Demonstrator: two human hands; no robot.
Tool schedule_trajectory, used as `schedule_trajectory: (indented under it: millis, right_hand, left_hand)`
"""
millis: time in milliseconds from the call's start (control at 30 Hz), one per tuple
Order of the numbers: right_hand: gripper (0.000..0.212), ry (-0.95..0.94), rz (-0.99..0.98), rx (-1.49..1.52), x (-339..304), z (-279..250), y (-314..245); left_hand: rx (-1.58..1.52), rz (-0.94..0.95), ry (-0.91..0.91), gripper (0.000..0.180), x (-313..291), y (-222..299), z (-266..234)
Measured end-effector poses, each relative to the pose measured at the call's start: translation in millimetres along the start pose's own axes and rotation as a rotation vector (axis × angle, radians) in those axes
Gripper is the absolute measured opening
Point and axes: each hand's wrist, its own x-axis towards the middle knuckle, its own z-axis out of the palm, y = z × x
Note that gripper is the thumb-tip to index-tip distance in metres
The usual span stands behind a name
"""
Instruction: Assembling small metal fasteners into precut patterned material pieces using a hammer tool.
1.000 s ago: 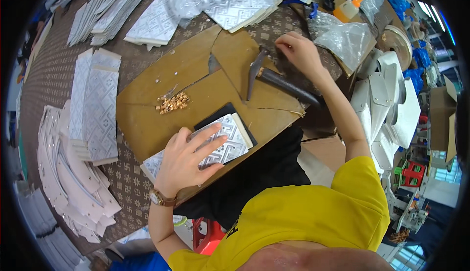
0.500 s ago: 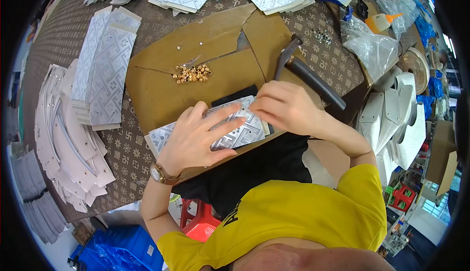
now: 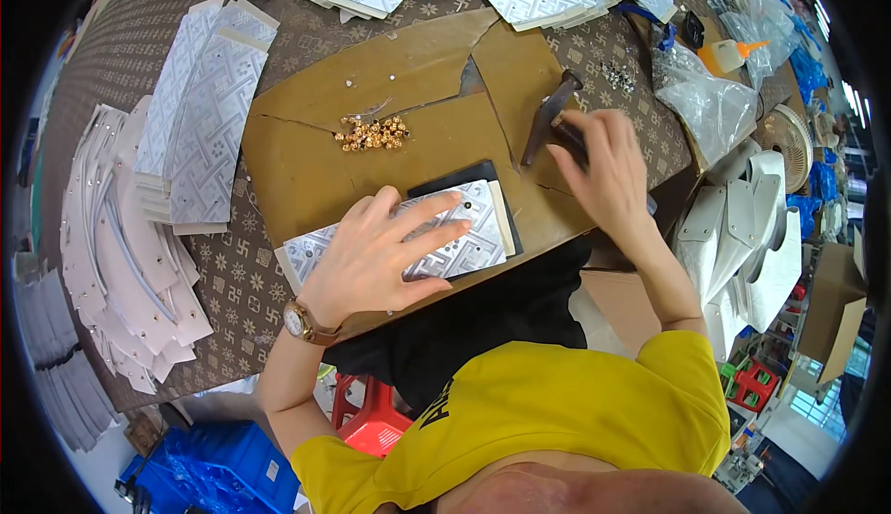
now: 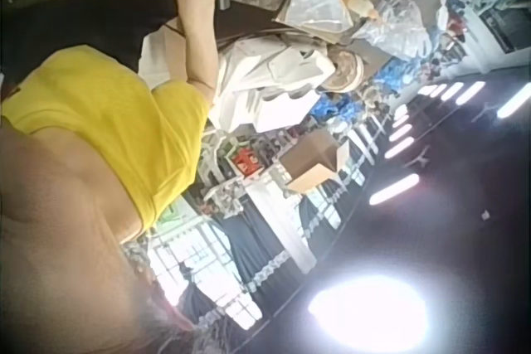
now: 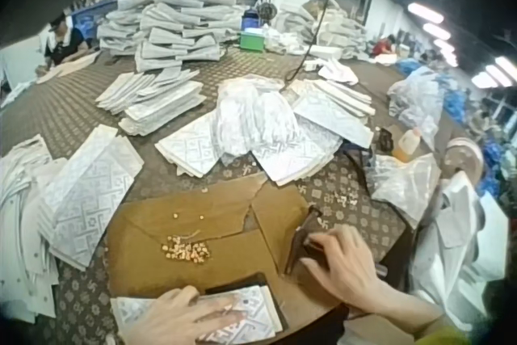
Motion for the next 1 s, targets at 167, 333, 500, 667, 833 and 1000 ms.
schedule_trajectory:
  millis: [167,333,500,667,833,1000]
  right_hand:
    - [0.021,-0.118,0.232,-0.141,-11.3,-3.7,19.8]
    - [0.026,-0.174,0.214,0.372,-0.8,-66.7,-10.6]
    - [0.024,0.114,0.127,0.77,-28.3,-36.1,-43.8]
    - [0.029,-0.487,0.365,0.431,-10.0,-48.3,-37.3]
    - [0.028,-0.189,0.348,0.099,1.3,-22.9,10.2]
    - [0.02,0.061,0.093,0.005,30.8,-1.4,5.0]
  left_hand:
    - [-0.003,0.009,0.0,0.063,-0.2,-2.6,2.2]
    - [-0.042,-0.01,0.014,0.059,-4.4,-4.3,4.5]
    - [-0.032,0.002,0.031,0.057,-0.4,-6.0,5.3]
    - [-0.054,-0.025,0.034,0.058,-2.3,-4.2,6.0]
    - [-0.17,-0.073,0.139,0.065,-7.8,-10.1,-6.4]
    - [-0.515,-0.206,0.612,0.081,-20.2,-40.2,-33.2]
